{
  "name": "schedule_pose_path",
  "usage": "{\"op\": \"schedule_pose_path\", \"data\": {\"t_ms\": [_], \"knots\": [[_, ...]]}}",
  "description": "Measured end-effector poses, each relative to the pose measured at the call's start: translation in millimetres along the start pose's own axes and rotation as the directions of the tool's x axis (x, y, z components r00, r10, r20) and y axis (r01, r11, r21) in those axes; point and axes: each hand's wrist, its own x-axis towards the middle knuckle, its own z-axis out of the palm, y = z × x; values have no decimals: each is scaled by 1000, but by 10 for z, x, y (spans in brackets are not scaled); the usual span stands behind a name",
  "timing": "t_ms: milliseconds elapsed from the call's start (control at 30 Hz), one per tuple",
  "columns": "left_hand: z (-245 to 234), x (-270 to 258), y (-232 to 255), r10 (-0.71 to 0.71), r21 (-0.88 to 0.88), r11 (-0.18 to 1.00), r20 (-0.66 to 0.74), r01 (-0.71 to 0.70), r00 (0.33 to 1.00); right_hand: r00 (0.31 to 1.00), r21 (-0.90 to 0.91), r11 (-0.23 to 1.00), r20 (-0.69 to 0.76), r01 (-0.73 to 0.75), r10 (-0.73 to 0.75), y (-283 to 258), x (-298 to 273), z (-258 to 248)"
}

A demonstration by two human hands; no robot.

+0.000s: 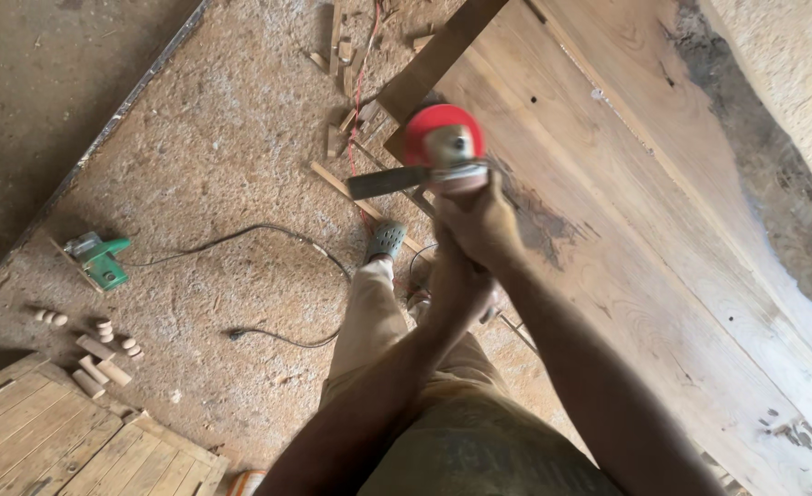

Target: The person uses a handheld angle grinder with a sanding disc to sand the surface of a large wooden plank. They move the tool across the wood in sweeping motions, occasionally pausing to wipe the surface with their hand.

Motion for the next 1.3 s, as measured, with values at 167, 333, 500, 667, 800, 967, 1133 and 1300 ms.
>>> {"op": "schedule_pose_path", "data": {"t_ms": [167, 333, 500, 667, 800, 967, 1133, 1300], "knots": [[-122, -91, 103, 36, -5, 999, -142, -37, 989, 984, -153, 973, 60, 173, -166, -280, -105, 127], [-98, 31, 127, 31, -111, 993, -99, -42, 995, 989, -103, 984, 43, 146, -143, -322, -35, 89], [-25, 170, 107, 191, 44, 982, -208, -186, 959, 986, -156, 974, -4, 166, -169, -363, 105, -17], [-7, 336, 147, 143, -3, 990, -127, -144, 982, 985, -109, 981, -44, 163, -169, -391, 263, -109], [56, 516, 224, 114, 5, 993, -28, -114, 993, 994, -34, 997, -82, 65, -67, -356, 421, -288], [189, 641, 361, 132, 20, 991, 10, -132, 991, 973, -33, 987, -166, 156, -159, -295, 507, -417], [209, 719, 411, 95, 32, 995, 54, -97, 994, 983, -22, 998, -174, 61, -64, -197, 617, -466], [387, 812, 388, 216, 125, 968, 31, -218, 976, 965, 2, 995, -244, 100, -96, -179, 704, -716]]}}
